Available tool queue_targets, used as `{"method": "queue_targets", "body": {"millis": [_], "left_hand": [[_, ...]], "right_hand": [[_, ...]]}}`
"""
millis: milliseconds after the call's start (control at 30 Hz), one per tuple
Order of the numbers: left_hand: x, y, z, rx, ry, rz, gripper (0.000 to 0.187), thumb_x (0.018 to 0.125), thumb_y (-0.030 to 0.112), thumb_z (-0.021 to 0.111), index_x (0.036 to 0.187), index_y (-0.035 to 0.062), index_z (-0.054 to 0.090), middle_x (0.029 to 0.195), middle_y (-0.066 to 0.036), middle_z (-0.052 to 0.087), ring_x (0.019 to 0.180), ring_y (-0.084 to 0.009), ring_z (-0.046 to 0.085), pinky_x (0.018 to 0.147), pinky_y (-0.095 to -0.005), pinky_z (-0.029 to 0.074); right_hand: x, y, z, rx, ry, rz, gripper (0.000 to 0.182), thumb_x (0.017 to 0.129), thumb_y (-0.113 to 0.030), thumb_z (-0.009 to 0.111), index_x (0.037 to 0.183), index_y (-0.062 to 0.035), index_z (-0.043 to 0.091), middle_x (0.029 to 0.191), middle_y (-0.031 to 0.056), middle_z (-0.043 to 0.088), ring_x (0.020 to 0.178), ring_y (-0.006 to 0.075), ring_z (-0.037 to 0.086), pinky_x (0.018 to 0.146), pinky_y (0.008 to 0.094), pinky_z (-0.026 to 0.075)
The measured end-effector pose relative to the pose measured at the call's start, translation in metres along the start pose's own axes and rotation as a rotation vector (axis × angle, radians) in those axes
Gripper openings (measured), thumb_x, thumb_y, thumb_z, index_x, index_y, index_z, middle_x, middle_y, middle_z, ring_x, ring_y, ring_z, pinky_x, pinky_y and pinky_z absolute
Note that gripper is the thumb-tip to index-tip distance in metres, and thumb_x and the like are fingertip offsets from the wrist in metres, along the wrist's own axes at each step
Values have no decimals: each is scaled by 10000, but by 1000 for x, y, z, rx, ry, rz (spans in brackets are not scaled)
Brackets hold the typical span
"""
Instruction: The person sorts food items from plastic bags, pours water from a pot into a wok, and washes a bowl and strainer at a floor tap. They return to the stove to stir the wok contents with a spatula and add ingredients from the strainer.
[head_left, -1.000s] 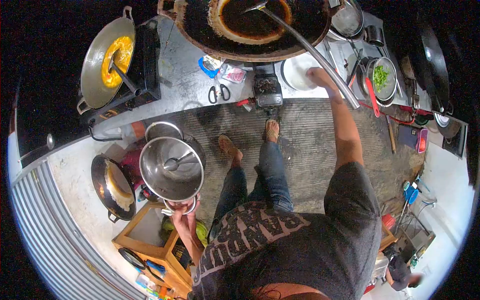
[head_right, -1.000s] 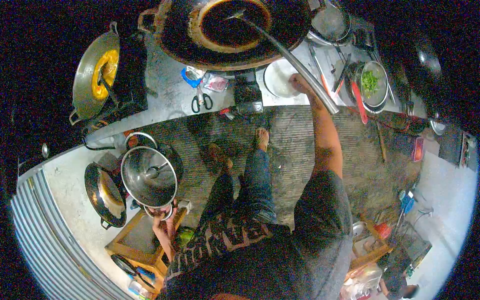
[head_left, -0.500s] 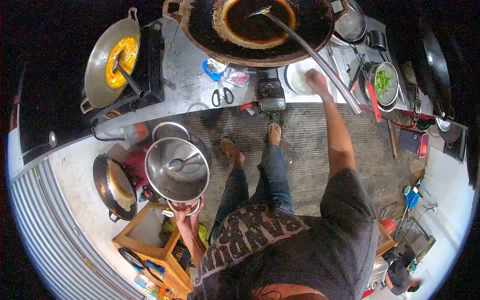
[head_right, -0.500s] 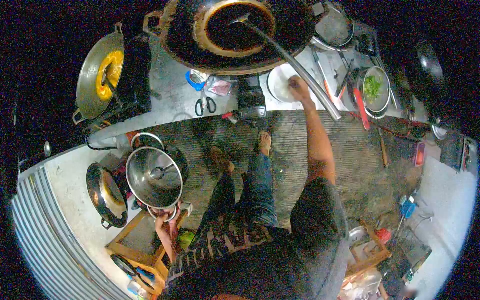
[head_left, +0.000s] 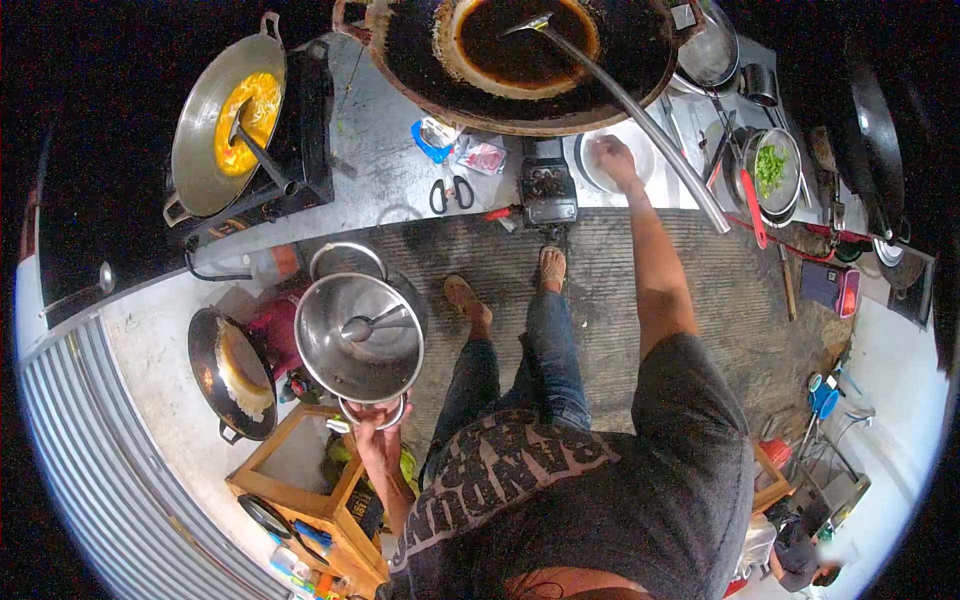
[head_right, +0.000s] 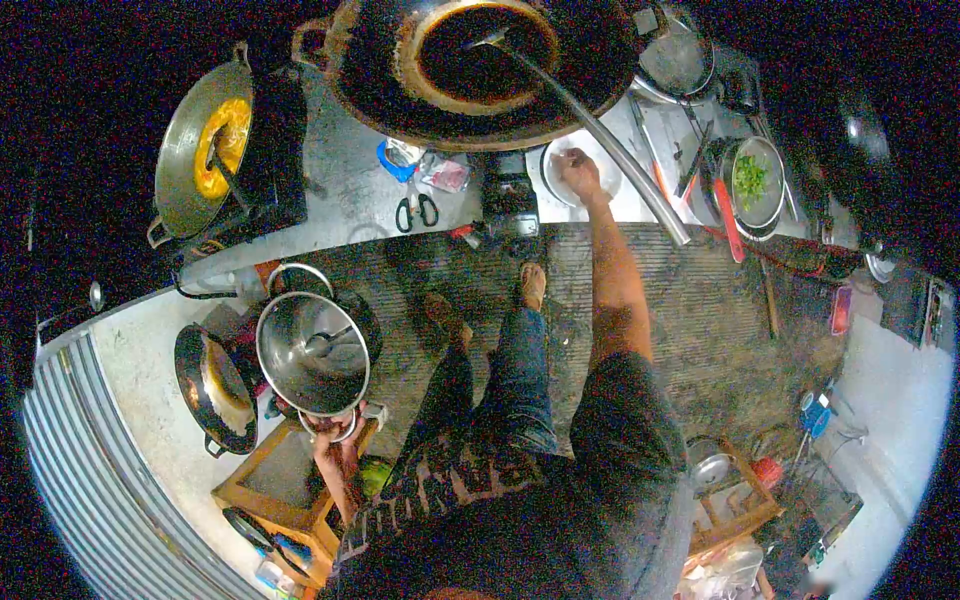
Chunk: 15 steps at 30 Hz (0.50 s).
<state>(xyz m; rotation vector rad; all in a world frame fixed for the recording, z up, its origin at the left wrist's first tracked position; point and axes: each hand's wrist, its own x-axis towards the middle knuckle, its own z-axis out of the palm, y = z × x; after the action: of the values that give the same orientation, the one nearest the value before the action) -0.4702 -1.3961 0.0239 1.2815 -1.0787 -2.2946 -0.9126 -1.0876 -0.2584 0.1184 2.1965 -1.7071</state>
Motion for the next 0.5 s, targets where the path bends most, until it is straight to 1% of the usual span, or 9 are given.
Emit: {"method": "queue_targets", "body": {"millis": [67, 100, 200, 233, 267, 333, 367, 467, 500], "left_hand": [[3, 1, -2, 2, 5, -17, 644, 671, 45, 568, 1266, 71, 323, 1131, -210, 488, 938, -403, 557, 715, -414, 547], [4, 3, -4, 5, 15, -26, 639, 671, 44, 565, 1264, 71, 326, 1129, -210, 491, 936, -403, 559, 713, -413, 547], [7, 7, -6, -9, 12, -28, 627, 675, 41, 557, 1259, 71, 330, 1120, -208, 499, 926, -403, 563, 711, -411, 548], [8, 8, -6, -17, 3, -26, 623, 677, 40, 555, 1257, 72, 332, 1116, -207, 501, 923, -403, 565, 712, -411, 548], [8, 9, -10, -23, 22, -29, 622, 679, 39, 554, 1258, 73, 331, 1112, -205, 504, 921, -401, 566, 710, -411, 549], [10, 10, -19, -35, 53, -44, 621, 682, 37, 553, 1260, 76, 330, 1106, -201, 509, 917, -399, 569, 706, -411, 550], [10, 13, -15, -4, 37, -41, 592, 690, 39, 552, 1242, 87, 343, 1096, -186, 516, 920, -390, 570, 724, -419, 541], [15, 15, -26, -7, 26, -58, 558, 696, 44, 555, 1215, 96, 355, 1089, -176, 517, 930, -384, 567, 748, -427, 525], [16, 17, -24, 4, 8, -64, 535, 699, 52, 558, 1194, 100, 358, 1094, -168, 515, 938, -378, 564, 764, -433, 513]], "right_hand": [[-4, 5, 5, 65, -27, -102, 322, 799, -338, 593, 828, -18, 618, 763, 71, 620, 694, 120, 563, 636, 248, 462], [-1, 4, 5, -271, 21, -39, 275, 815, -281, 579, 837, -12, 632, 806, 46, 626, 701, 93, 544, 641, 232, 459], [-10, 0, -8, 193, -119, -28, 199, 802, -182, 566, 849, -4, 641, 816, 34, 625, 707, 110, 546, 655, 243, 456], [-8, -1, -19, 124, -149, -85, 192, 780, -140, 557, 885, -3, 642, 826, 38, 631, 717, 120, 559, 668, 255, 463], [-9, 0, -30, 173, -150, -247, 189, 770, -134, 566, 898, -16, 642, 835, 30, 635, 709, 119, 562, 656, 266, 465], [-7, -4, -50, -222, -4, -145, 179, 737, -86, 554, 890, -51, 641, 828, 52, 636, 710, 133, 576, 662, 284, 465], [13, 33, -68, -463, 64, -185, 192, 697, -58, 541, 863, -79, 635, 824, 77, 628, 732, 168, 593, 682, 294, 462], [5, 26, -72, -871, 89, -283, 194, 687, -68, 527, 856, -84, 622, 821, 92, 621, 755, 204, 593, 708, 312, 462], [7, 34, -73, -820, 28, -323, 200, 706, -86, 511, 879, -74, 610, 844, 113, 622, 780, 251, 597, 722, 339, 466]]}}
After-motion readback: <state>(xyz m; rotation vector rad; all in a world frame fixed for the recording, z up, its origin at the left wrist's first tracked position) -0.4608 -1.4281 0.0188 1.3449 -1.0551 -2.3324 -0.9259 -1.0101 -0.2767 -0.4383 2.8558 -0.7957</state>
